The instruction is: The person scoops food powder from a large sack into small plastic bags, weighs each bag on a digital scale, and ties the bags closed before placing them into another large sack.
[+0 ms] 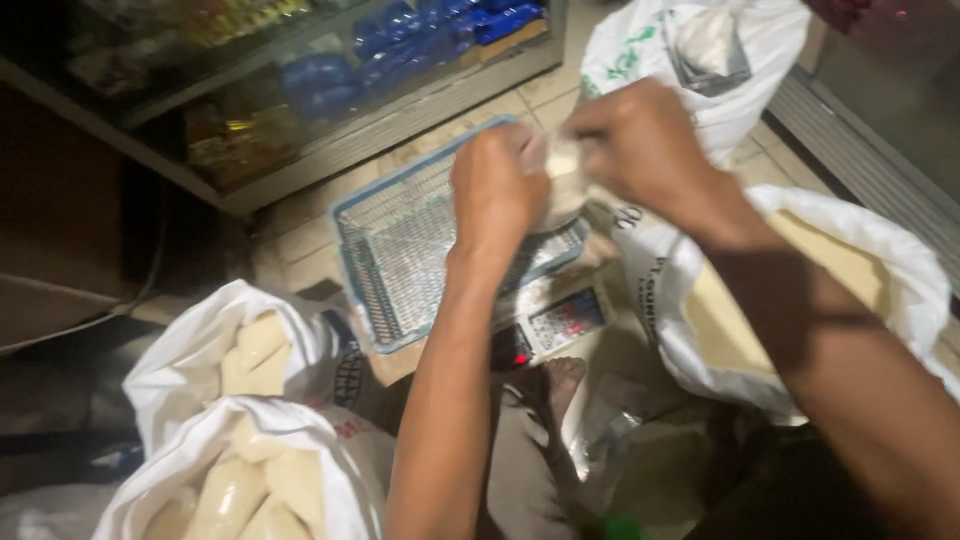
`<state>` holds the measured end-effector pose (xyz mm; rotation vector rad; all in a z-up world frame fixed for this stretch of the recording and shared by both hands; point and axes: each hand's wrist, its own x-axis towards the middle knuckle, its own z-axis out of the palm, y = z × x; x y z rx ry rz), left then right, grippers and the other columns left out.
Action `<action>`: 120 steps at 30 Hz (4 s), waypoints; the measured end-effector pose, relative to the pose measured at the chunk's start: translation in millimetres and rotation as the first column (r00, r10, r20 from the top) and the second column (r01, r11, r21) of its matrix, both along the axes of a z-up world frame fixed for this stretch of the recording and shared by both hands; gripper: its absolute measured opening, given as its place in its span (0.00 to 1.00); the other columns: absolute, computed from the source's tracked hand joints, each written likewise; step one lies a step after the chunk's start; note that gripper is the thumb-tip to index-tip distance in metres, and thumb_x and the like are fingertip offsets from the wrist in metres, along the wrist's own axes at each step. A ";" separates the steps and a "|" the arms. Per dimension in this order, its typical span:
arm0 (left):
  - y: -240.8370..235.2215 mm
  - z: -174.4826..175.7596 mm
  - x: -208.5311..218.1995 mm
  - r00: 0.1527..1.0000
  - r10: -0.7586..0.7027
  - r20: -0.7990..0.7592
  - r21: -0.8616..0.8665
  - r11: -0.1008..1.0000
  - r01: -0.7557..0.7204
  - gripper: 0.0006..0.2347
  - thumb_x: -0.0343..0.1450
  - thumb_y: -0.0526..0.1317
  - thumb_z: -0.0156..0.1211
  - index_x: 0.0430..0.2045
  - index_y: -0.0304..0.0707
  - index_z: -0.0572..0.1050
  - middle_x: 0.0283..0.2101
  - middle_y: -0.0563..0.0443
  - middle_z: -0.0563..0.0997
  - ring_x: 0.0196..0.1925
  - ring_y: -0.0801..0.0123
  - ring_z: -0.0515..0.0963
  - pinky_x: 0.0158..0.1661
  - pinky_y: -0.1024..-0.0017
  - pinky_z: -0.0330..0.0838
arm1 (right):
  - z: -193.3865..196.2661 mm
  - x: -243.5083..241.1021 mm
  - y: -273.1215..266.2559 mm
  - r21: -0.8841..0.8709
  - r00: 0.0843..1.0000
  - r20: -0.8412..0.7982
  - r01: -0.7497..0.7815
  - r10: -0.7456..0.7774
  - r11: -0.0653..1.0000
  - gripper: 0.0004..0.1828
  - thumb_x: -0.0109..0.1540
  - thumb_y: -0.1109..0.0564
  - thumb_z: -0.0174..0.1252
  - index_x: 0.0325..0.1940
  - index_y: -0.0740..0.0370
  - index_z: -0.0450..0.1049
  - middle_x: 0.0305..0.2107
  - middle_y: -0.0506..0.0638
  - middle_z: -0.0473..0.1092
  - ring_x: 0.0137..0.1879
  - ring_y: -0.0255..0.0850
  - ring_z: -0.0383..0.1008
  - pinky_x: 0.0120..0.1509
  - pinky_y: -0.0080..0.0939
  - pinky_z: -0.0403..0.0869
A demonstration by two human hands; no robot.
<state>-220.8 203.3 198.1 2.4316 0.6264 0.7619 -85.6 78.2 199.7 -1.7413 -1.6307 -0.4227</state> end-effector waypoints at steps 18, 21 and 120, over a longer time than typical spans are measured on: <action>14.4 -94.9 -70.6 0.943 0.210 -0.259 -0.301 0.910 -0.285 0.12 0.74 0.44 0.51 0.39 0.41 0.82 0.35 0.28 0.84 0.47 0.31 0.82 0.49 0.42 0.75 | -124.1 -43.7 69.8 -0.523 0.999 -0.039 -0.021 0.001 0.852 0.11 0.56 0.55 0.57 0.40 0.54 0.82 0.30 0.60 0.78 0.40 0.62 0.80 0.46 0.64 0.78; 9.4 -101.4 -69.1 0.919 0.177 -0.352 -0.315 0.902 -0.294 0.14 0.74 0.46 0.51 0.41 0.40 0.82 0.37 0.31 0.85 0.49 0.34 0.83 0.51 0.45 0.76 | -131.4 -47.1 66.8 -0.561 1.000 0.009 0.024 -0.023 0.827 0.14 0.58 0.52 0.53 0.43 0.51 0.82 0.34 0.58 0.77 0.41 0.61 0.80 0.47 0.64 0.79; -233.8 -181.2 81.0 0.477 -0.403 -0.781 0.161 0.608 0.778 0.09 0.63 0.45 0.72 0.30 0.47 0.79 0.30 0.49 0.82 0.30 0.63 0.83 0.24 0.63 0.76 | -241.6 159.2 -327.5 -0.431 0.553 -0.238 0.676 -0.798 0.597 0.22 0.60 0.70 0.62 0.53 0.63 0.61 0.40 0.62 0.69 0.40 0.58 0.71 0.39 0.59 0.69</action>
